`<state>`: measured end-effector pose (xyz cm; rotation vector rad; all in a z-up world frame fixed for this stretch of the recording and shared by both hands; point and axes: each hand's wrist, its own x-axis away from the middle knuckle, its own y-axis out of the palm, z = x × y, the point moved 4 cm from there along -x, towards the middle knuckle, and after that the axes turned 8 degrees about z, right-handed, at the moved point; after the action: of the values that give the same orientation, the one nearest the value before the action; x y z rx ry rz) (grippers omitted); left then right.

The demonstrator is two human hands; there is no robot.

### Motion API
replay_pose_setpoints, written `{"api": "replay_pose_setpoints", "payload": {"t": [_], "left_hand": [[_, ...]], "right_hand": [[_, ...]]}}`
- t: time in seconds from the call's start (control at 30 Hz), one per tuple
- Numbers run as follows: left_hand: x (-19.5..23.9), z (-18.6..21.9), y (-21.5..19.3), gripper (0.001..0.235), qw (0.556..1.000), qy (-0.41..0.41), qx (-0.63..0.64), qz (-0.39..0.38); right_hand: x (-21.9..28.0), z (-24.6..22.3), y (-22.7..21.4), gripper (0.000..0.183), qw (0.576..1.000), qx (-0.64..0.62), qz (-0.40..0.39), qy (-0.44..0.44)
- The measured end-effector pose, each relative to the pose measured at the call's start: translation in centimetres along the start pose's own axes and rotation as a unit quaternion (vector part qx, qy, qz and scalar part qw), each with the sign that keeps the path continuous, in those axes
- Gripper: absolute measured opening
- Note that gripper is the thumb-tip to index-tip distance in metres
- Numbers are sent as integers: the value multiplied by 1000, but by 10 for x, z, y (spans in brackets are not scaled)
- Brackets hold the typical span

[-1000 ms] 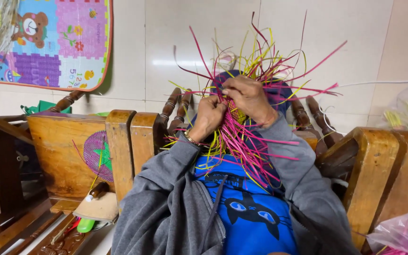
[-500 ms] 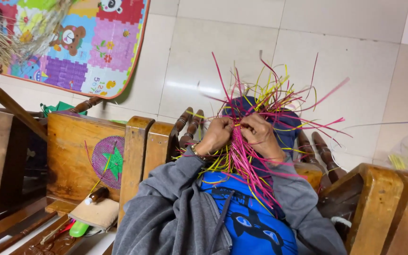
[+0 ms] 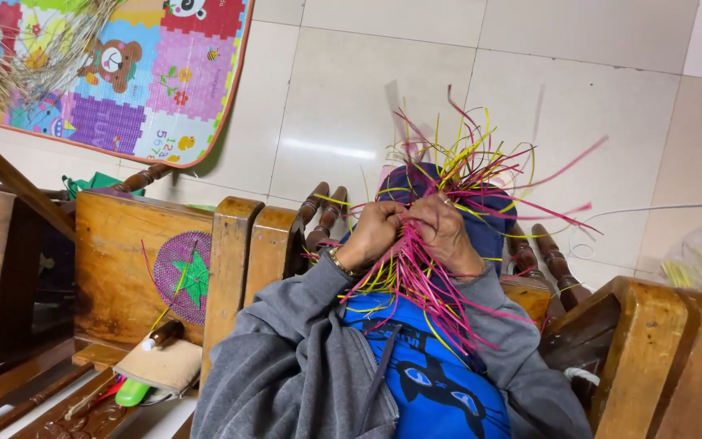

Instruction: The person is weaving together numerous thin, colorful plastic strands to create a braided or woven object.

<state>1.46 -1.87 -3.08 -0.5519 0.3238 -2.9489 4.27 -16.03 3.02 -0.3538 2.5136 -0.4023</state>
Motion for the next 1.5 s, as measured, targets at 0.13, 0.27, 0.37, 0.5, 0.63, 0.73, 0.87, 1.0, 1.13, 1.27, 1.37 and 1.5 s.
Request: {"api": "replay_pose_setpoints", "payload": {"t": [0.13,0.27,0.37,0.5,0.63,0.73,0.87,1.0,1.13,1.27,1.37,1.5], "left_hand": [[0,-5,-1,20,998,-31,62,8],[15,34,1,17,976,129,-170,34],[5,22,6,20,954,172,-240,45],[4,25,-2,15,990,82,-86,77],[5,29,-4,15,987,113,-94,63],[1,20,-1,16,994,72,-65,47],[-7,-12,0,17,995,-3,-81,49],[28,70,-3,13,901,277,-321,87],[18,54,7,14,854,367,-347,126],[0,24,1,15,983,122,-102,88],[-1,26,3,19,994,76,-33,72],[-5,23,2,21,999,18,-2,51]], "right_hand": [[8,-2,-6,20,999,6,-14,-40],[-1,-2,-9,14,998,35,-3,-49],[-3,-3,-4,15,994,80,13,-67],[-12,-8,-10,9,999,26,3,37],[-5,-2,-8,12,998,-9,30,61],[3,-6,-9,1,996,-42,64,44],[14,-3,-7,6,998,13,57,-39],[5,6,-14,10,998,25,57,9],[-8,-16,-9,6,995,84,57,-6],[-2,3,-13,6,989,-8,78,122],[4,15,-14,8,986,-26,80,145],[5,6,-12,8,992,-69,59,90]]}}
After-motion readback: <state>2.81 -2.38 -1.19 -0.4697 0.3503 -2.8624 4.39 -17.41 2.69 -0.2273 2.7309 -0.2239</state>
